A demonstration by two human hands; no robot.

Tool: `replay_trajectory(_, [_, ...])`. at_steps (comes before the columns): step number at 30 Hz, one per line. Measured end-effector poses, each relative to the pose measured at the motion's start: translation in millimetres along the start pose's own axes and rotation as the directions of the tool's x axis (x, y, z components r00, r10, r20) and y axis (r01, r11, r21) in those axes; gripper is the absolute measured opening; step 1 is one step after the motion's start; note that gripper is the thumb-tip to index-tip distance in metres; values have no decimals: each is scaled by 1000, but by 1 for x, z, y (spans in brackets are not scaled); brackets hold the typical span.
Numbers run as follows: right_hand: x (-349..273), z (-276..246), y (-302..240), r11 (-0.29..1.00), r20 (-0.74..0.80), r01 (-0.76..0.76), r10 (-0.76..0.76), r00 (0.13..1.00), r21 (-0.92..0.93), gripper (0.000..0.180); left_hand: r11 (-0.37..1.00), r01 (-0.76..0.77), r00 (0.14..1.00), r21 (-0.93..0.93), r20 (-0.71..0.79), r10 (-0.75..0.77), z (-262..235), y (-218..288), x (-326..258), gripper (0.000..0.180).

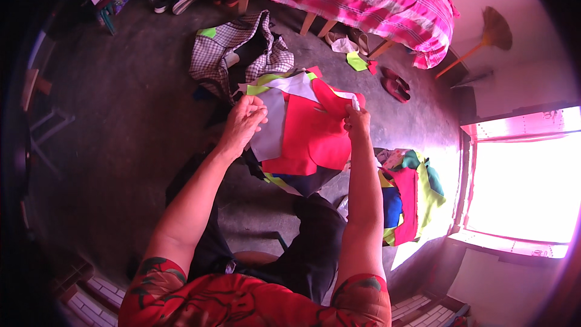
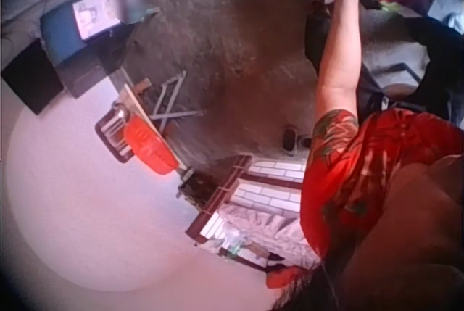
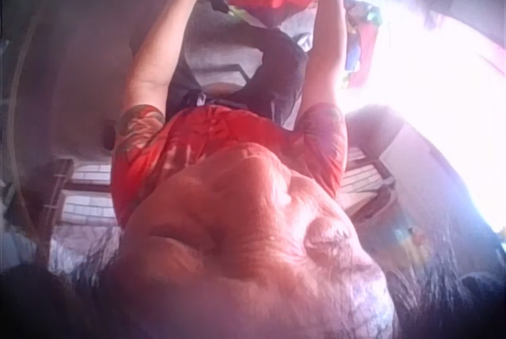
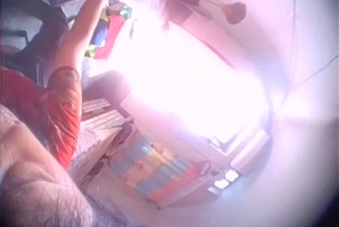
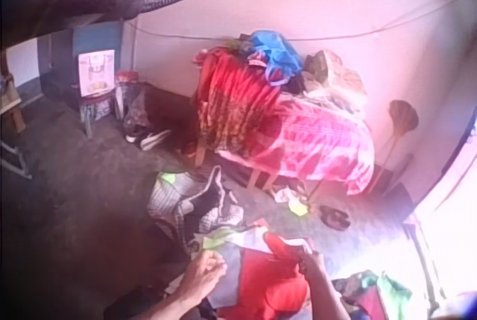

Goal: The person sits on the floor and sorts through a pile of colorful fabric pieces, picking up individual pieces, unfolding them, and placing them into a separate stack. The person handles the fabric by hand, repeatedly picking, unfolding, and restacking the pieces.

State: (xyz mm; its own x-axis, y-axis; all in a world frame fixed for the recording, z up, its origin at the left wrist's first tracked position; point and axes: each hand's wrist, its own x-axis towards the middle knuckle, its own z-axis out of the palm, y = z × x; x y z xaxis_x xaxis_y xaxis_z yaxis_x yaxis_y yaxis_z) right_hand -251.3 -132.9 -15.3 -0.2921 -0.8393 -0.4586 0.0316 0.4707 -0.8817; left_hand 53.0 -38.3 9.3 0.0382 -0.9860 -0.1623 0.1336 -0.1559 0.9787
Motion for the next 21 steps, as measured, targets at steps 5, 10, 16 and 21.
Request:
replay_trajectory(5, [-5, -18, 0, 995, -126, 76, -84, 988, -68, 19, 995, -23, 1000, 95, 15, 22, 4, -6, 2, 24])
replay_trajectory(10, [-25, -40, 0, 974, -204, 216, -199, 959, 62, 21, 986, -68, 998, 150, 24, 65, 6, -10, 6, 24])
replay_trajectory(16, [-122, -11, 6, 735, 343, -149, -119, 932, 662, 19, 990, 9, 986, 143, 162, -32, 7, 3, -8, 21])
replay_trajectory(21, [-178, 30, 38, 461, 458, -320, -224, 860, 828, 38, 991, 69, 912, 113, 396, -109, 14, 11, -21, 24])
